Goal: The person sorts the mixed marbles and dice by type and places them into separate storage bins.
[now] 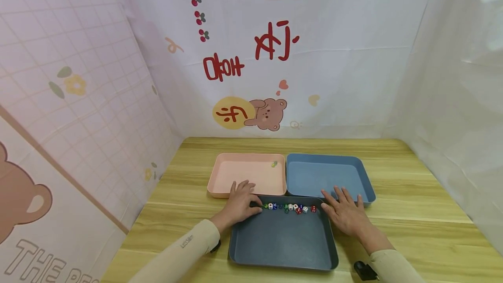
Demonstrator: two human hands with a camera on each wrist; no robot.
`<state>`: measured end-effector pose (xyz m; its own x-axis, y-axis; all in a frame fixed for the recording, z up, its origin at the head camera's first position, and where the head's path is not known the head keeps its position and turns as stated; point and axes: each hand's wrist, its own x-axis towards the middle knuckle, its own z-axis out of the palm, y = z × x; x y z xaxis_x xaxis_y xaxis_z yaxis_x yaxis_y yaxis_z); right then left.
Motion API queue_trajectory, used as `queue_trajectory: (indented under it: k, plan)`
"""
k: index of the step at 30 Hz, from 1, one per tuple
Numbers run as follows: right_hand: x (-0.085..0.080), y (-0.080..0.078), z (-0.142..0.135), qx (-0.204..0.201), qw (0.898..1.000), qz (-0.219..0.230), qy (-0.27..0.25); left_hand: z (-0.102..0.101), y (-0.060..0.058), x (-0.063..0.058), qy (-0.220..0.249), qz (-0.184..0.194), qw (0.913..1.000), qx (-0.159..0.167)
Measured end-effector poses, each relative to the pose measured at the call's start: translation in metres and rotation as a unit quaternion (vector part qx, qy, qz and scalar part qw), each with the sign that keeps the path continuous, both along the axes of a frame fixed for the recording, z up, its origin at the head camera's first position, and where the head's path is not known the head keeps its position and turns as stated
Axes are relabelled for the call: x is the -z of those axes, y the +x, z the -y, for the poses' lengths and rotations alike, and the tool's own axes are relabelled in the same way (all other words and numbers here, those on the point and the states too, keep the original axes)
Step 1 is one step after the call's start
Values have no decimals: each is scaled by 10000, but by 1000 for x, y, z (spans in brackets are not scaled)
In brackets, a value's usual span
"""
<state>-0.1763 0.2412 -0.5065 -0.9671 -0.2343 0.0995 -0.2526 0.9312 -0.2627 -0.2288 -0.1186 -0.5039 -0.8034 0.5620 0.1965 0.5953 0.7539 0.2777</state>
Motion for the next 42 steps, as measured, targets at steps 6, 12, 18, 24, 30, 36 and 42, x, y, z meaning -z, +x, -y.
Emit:
queue_trajectory:
  k: [6,12,18,24,30,36,42]
  plan:
    - [-2,2,0,3,9999,112,74,-2,0,1,-113,-46,9999,-15]
    - [0,5,-2,18,9999,150,38,-4,3,-2,13,1,10000,-63]
    - [3,5,-4,40,9998,167,-42,-4,5,-11,548,177,9983,-115]
    - [2,5,-4,32,9999,141,-6,0,-1,-23,1128,280,9928,-298]
    - [3,5,-5,59,9998,195,-4,4,-15,-33,1621,577,9834,-577]
    - [4,1,-5,57,9999,113,-2,6,-35,-45,1898,929,9705,-1164]
    - [-1,-2,-5,37,9999,128,31,6,-55,-50,1955,1005,9647,-1451]
